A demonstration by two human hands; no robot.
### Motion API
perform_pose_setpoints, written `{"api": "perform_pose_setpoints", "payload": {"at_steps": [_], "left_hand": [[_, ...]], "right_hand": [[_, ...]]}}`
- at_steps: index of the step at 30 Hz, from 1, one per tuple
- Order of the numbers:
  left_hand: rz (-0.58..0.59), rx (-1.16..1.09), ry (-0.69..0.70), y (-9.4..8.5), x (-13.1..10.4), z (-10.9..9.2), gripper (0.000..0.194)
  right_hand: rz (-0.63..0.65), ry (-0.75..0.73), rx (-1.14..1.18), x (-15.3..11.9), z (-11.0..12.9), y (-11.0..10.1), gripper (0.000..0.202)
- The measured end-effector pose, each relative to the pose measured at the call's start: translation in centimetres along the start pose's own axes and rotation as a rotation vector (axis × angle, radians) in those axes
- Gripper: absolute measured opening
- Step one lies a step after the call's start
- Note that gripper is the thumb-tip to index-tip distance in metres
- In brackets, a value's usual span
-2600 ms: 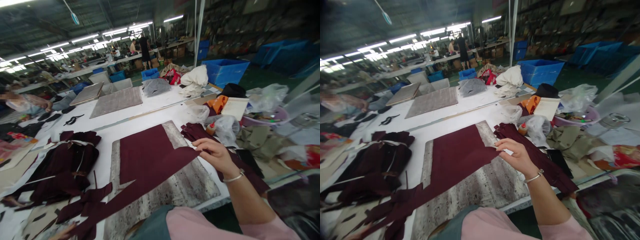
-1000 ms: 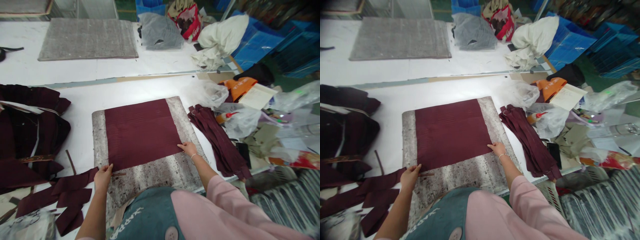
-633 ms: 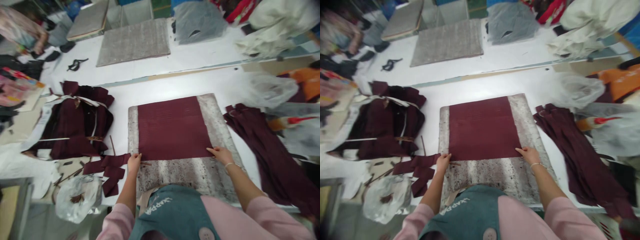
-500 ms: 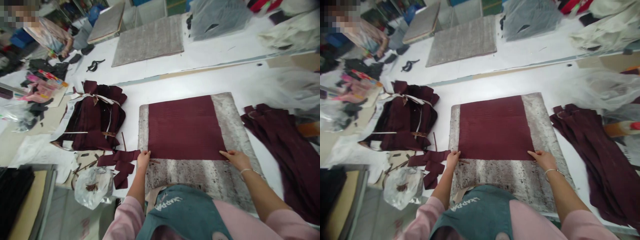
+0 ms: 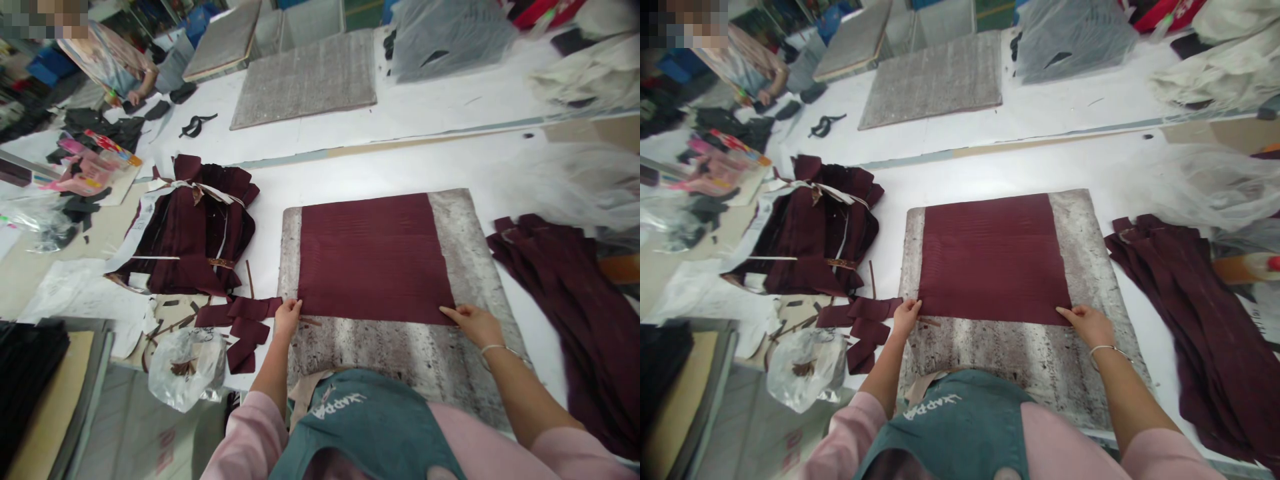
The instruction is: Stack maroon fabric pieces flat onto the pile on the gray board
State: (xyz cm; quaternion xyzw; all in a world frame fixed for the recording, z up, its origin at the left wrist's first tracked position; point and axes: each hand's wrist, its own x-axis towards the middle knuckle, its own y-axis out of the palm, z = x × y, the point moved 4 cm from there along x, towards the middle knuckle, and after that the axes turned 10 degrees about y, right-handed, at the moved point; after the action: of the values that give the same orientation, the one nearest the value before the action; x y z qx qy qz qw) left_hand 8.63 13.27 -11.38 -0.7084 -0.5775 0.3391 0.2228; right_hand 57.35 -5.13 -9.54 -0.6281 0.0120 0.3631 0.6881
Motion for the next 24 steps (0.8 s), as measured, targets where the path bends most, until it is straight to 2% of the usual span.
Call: {"api": "perform_pose_setpoints", "payload": {"at_steps": [5,12,20,24], "left_hand": [[-0.001,-0.029,0.025,0.1,-0.8,0.5,0.036],[0.027,0.107,-0.045,0.1,0.3,0.2,0.036],[0.079,0.232,-0.070,-0.5,-0.2,-1.7,0.039],[0.105,0.303,-0.060,-0.4,0.3,-1.4,0.044]], "right_hand": [[-0.013,-0.009,-0.016,-0.1,-0.4,0.1,0.053],[0.024,-0.015,-0.030,0.4,-0.3,0.4,0.053],[0.015,-0.013,-0.002,-1.4,1.2,-0.5,0.044],[-0.037,0.009,0.023,-1.6,1.7,-0.8,0.038]]}}
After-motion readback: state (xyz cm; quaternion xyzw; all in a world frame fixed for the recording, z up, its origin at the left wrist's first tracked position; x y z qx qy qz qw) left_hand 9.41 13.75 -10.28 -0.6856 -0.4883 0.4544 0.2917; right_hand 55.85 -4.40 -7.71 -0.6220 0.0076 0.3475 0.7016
